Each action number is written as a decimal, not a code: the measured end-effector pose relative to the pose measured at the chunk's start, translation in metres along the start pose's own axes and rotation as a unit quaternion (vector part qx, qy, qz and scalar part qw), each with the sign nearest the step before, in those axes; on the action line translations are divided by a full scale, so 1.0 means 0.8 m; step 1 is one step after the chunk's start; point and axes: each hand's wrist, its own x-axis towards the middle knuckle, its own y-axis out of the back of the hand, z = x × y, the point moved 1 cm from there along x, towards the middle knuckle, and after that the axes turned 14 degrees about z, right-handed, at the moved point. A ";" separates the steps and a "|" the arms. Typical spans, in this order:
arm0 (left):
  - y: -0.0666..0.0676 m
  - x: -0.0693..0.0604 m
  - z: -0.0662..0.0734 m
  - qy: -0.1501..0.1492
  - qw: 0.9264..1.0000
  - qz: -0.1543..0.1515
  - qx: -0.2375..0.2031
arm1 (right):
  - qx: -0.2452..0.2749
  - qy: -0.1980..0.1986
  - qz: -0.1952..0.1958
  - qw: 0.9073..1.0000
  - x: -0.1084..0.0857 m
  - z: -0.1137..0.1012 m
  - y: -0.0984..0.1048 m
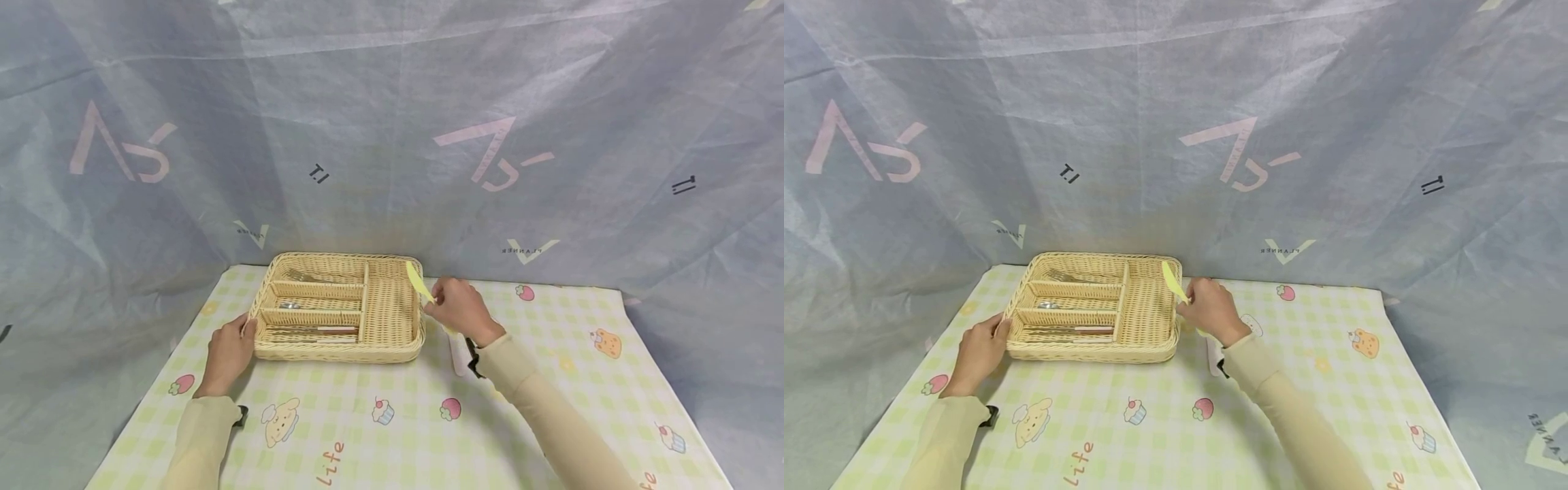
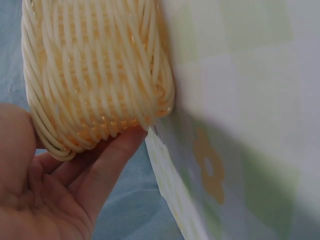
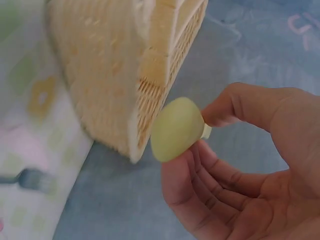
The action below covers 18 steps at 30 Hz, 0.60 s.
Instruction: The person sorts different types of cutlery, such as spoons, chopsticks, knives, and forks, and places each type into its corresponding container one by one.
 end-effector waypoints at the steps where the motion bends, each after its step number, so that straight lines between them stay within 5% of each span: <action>1: 0.000 0.000 0.000 0.000 1.000 -0.001 -0.001 | 0.003 0.003 -0.004 1.000 0.004 -0.005 -0.004; 8: -0.002 -0.001 -0.001 -0.003 1.000 0.004 -0.005 | 0.007 0.024 -0.025 0.999 0.026 -0.031 -0.036; 18: 0.000 0.000 -0.001 -0.005 1.000 0.002 0.002 | -0.025 -0.018 -0.086 0.996 0.045 -0.046 -0.073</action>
